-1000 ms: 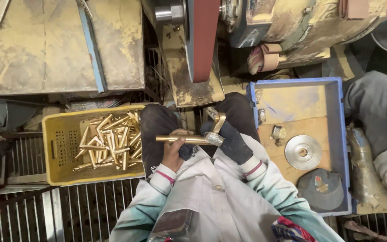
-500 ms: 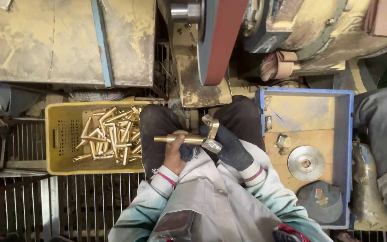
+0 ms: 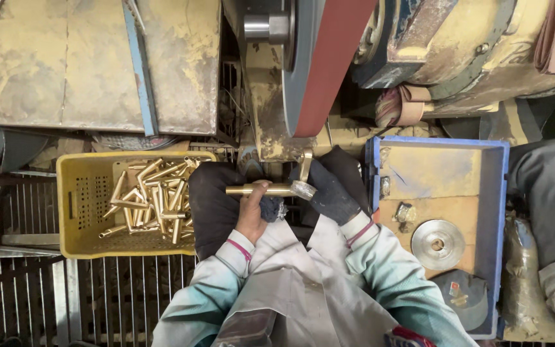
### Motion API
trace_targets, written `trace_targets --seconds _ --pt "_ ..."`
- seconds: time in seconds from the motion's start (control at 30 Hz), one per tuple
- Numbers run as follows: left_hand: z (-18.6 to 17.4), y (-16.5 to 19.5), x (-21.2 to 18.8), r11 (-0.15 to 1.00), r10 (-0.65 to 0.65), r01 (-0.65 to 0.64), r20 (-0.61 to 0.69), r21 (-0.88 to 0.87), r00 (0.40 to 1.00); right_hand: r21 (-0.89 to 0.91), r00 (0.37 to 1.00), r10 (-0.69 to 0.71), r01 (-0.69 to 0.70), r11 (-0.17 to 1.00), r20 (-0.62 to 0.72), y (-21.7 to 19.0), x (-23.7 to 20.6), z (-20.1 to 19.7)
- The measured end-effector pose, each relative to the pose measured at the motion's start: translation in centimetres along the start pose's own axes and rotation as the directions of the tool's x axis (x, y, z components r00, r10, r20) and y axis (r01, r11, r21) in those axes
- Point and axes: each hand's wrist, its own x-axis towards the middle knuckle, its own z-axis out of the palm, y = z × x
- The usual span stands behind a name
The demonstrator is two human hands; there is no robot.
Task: The person sits on the floor and uses a belt grinding machine to smooth the edges of brass-colored metal parts. They pick up each part from a yellow basket, press it against the moving belt, rotate it to grind different sides, and place the finished pieces into a blue tray.
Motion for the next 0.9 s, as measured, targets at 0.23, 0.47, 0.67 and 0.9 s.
trace_targets --seconds 0.23,0.47,0.67,0.9 --pt "0.8 0.5 1.8 0.997 -0.070 0.071 -0.057 0.007 0.996 0.019 0.987 0.159 -0.158 0.987 -0.033 1.9 2.0 -0.6" --pt "-0.5 -0.5 1.8 0.993 -0.116 0.114 -0.070 -0.031 0.991 -0.007 0.979 0.204 -0.204 0.979 -0.016 3.4 2.4 -0.8" --pt "-1.7 -1.5 1.2 0.989 -0.150 0.150 -0.108 -0.001 0.983 -0.010 0.997 0.067 -0.066 0.998 0.035 4.2 2.2 -0.8" --pt "-2.5 -2.2 0.9 0.995 -0.103 0.104 -0.078 0.007 0.992 0.019 0.984 0.176 -0.177 0.984 0.030 4.7 2.0 -0.9"
